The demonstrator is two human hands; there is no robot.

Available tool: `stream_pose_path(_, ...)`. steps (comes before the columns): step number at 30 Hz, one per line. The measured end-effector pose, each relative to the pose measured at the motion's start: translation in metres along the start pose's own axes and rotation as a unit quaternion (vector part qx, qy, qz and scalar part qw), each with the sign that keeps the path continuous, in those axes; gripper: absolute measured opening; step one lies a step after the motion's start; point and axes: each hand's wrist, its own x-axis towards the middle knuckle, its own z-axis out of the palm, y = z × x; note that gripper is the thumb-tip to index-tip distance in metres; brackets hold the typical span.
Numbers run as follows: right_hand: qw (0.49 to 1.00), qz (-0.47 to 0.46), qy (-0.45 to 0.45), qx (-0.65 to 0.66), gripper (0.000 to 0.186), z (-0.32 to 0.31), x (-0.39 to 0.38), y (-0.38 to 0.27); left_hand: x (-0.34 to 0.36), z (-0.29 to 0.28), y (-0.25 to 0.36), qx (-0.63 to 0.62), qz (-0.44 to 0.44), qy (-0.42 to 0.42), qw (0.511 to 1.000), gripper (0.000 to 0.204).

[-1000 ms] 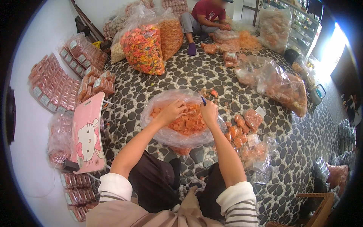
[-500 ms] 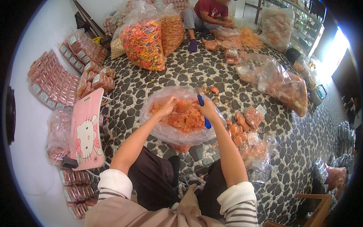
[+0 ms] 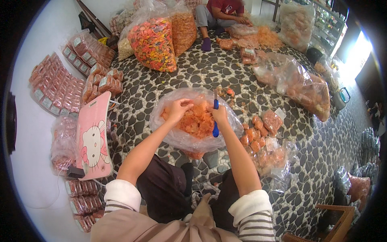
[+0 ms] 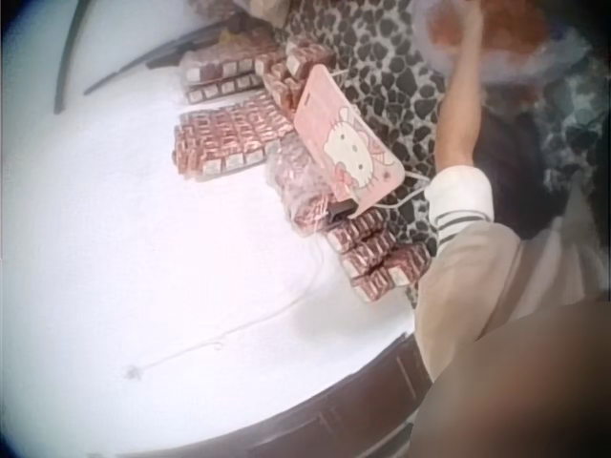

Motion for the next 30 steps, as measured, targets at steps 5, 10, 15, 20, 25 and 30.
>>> stream_pose_path(5,0.982,0.075,-0.037,0.167,0.011,-0.001,-0.004,-0.005,0.001,0.005,0.006,0.043,0.092,0.104,0.989,0.023)
stream_pose_path(10,0.999,0.012,-0.041,0.020,0.014,-0.023,-0.002,-0.007,-0.003,0.011,0.017,0.053,0.090,0.071,0.992,0.022)
stream_pose_path(15,0.943,-0.148,0.164,-0.249,0.022,-0.153,-0.009,0.008,-0.008,0.059,0.037,0.053,0.153,-0.018,0.987,0.021)
stream_pose_path(20,0.888,0.054,0.218,-0.402,0.023,-0.283,-0.077,0.081,-0.010,0.168,0.051,0.073,0.221,-0.235,0.944,0.017)
stream_pose_path(25,0.859,0.083,0.306,-0.402,0.030,-0.297,-0.124,0.181,-0.011,0.312,0.005,0.153,0.226,-0.335,0.902,0.016)
stream_pose_path(30,0.862,0.030,0.294,-0.413,0.022,-0.286,-0.110,0.234,-0.013,0.405,-0.077,0.296,0.309,-0.364,0.827,0.034)
